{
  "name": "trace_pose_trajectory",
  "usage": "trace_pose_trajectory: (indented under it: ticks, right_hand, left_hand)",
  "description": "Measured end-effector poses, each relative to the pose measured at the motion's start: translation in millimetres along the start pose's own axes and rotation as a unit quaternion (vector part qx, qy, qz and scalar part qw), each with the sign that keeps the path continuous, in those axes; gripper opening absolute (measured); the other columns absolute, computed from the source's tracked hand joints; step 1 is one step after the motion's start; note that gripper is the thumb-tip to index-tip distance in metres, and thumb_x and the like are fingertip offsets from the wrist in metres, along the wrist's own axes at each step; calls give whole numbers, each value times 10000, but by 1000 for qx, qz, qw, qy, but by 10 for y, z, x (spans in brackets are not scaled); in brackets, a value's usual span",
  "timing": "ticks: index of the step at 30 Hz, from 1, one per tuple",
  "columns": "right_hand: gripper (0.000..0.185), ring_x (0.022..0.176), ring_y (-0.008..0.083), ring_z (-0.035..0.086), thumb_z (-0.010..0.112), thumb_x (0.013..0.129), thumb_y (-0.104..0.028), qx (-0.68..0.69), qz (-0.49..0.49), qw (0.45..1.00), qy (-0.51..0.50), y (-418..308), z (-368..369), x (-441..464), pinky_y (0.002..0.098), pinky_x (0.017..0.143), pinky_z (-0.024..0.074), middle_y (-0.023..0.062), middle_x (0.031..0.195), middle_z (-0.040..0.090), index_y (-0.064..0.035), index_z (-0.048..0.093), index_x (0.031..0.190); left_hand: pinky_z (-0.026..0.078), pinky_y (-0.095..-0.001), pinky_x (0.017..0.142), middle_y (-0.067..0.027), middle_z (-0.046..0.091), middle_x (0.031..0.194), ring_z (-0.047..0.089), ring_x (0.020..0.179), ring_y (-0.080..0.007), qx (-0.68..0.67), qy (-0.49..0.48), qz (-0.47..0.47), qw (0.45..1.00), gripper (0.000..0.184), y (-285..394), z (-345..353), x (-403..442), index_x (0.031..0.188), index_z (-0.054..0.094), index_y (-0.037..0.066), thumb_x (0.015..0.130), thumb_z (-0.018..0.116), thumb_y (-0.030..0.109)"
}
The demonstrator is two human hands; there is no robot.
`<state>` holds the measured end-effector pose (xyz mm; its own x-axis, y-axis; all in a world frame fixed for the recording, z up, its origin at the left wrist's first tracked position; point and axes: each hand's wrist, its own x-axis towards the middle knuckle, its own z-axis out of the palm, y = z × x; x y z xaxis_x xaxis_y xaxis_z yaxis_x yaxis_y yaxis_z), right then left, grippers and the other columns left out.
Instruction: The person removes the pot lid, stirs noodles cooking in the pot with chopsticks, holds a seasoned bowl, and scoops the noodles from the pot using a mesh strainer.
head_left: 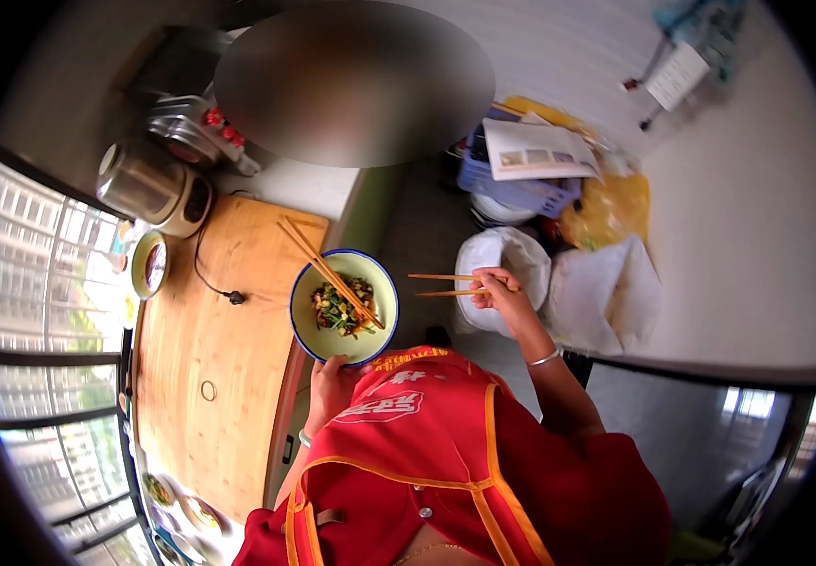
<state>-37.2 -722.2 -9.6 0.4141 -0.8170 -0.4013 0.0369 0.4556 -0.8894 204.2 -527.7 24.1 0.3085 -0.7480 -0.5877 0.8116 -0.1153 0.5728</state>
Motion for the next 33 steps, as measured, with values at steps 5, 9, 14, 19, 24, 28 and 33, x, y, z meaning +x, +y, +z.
trace_pose_trajectory:
  ticks: [5,9,14,19,24,28,33]
  right_hand:
    - [253,633,115,578,470,872,-240,9,3,1000,-21,-119,97,475,217,566,484,78,834,594,-41,542,1010]
    - [255,581,105,560,454,878,-278,30,-34,999,1,-347,431,800,223,537,477,36,757,557,-53,547,954]
    - [286,479,78,476,447,879,-319,35,-131,990,45,-818,770,1326,208,420,425,-4,630,435,-50,523,820]
    - [350,531,76,456,406,890,-357,-84,-224,969,64,-1253,1036,1787,202,469,399,6,625,439,-48,506,760]
    - [328,579,111,466,428,892,-295,-231,-351,906,48,-1407,1385,2311,243,516,392,48,658,494,-20,470,720]
    - [327,521,154,482,463,872,-278,-315,-305,898,-34,-1534,1780,2691,284,509,394,73,550,480,7,489,714]
    - [364,777,390,545,444,837,-376,-535,-295,779,-142,-1144,2026,3787,429,657,440,221,793,574,-34,568,870]
  left_hand:
    - [526,-356,649,-150,543,965,584,772,-260,-33,64,6,997,288,113,201,112,1081,392,-24,793,381,-26]
    - [524,-356,654,-159,542,956,582,768,-264,-56,64,30,996,295,271,150,246,1086,387,-19,791,385,-22]
    - [517,-355,659,-166,533,939,578,755,-276,-92,78,74,990,309,494,75,430,1093,366,-20,784,377,-20]
    - [507,-356,696,-152,530,964,566,793,-257,-133,118,86,980,297,691,-51,494,1075,387,-20,778,382,-1]
    - [501,-352,705,-142,529,986,560,811,-242,-149,145,113,972,303,784,-163,559,1075,393,-19,774,391,12]
    - [518,-347,650,-147,557,951,580,782,-244,-169,174,145,959,320,807,-234,661,1075,401,-15,758,401,27]
    - [510,-360,682,-138,531,988,567,817,-249,-208,237,188,930,328,900,-73,925,1083,390,-8,756,399,18]
